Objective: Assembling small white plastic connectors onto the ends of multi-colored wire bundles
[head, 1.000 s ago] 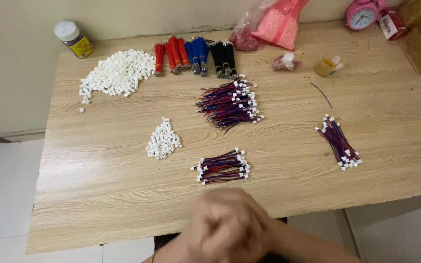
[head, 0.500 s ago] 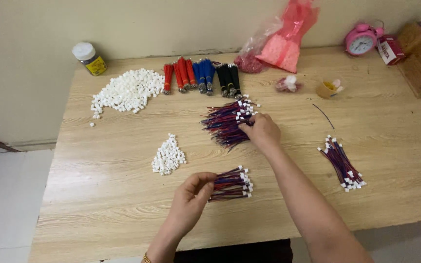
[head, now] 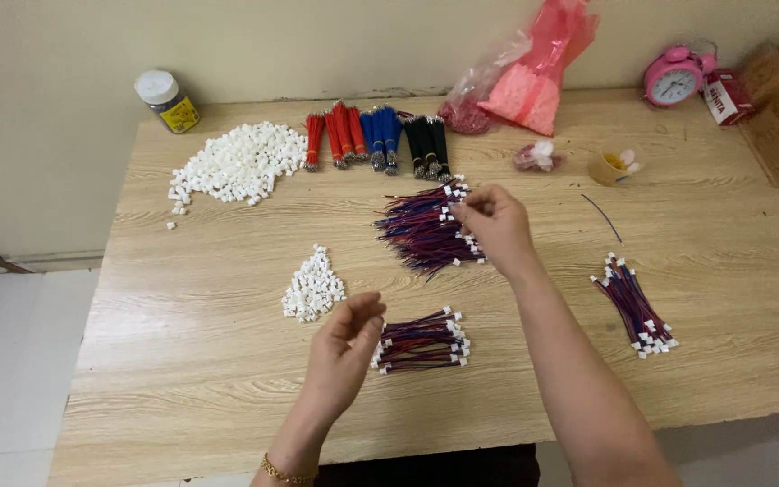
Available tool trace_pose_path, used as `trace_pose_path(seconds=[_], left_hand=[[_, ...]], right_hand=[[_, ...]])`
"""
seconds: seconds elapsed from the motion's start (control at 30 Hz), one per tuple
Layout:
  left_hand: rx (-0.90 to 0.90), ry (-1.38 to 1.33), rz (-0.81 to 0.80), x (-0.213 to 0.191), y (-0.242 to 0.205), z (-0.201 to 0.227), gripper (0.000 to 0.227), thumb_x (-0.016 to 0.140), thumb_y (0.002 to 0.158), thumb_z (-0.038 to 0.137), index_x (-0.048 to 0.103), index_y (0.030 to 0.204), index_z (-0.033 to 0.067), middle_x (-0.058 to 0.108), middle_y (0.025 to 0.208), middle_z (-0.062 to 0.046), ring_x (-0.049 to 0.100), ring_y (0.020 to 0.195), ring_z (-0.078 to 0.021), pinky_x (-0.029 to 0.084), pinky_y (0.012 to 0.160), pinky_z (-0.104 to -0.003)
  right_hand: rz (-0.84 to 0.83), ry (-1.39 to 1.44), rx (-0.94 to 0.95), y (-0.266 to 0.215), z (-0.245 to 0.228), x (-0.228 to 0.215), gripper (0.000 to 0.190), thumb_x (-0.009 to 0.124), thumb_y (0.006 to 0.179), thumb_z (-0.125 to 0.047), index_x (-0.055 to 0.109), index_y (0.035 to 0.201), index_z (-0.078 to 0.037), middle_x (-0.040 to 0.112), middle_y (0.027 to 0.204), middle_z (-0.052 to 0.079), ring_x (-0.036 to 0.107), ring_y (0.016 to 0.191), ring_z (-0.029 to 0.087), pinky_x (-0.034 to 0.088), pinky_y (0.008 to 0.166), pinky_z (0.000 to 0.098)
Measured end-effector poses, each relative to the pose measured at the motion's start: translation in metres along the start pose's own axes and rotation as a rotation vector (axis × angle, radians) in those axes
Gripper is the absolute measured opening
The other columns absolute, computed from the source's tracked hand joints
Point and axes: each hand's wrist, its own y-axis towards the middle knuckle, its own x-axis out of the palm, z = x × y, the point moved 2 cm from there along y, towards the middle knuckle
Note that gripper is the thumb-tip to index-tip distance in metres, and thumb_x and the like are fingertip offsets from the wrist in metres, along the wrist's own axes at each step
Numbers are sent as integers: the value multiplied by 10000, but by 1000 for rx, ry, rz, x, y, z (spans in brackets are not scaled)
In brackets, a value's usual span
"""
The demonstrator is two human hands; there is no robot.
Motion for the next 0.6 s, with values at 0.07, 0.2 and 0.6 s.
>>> trace_pose_path(seconds=[0.07,0.2,0.6], left_hand=[[242,84,98,-3,1,8,281,571,896,120,622,1169,79,726,1070,-63,679,983,-143,542,882,-272],[644,429,250,-7,7,33,316,642,889,113,622,1194,33,700,1046,-179,659,1013,-391,502,861,-480],[344,264,-296,-5,9,16,214,598,931,207,739,1011,67,657,654,-60,566,661,-150,507,663,-338]], right_hand=[[55,104,-53,5,5,-3,148,729,851,-45,605,913,-96,656,821,45,623,689,123,551,650,243],[53,254,-397,6,26,2,228,757,835,-43,581,980,-38,636,785,50,631,632,91,518,595,208],[-126,178,-802,-126,-5,28,257,809,731,5,702,948,-82,723,850,98,656,779,203,510,742,326]])
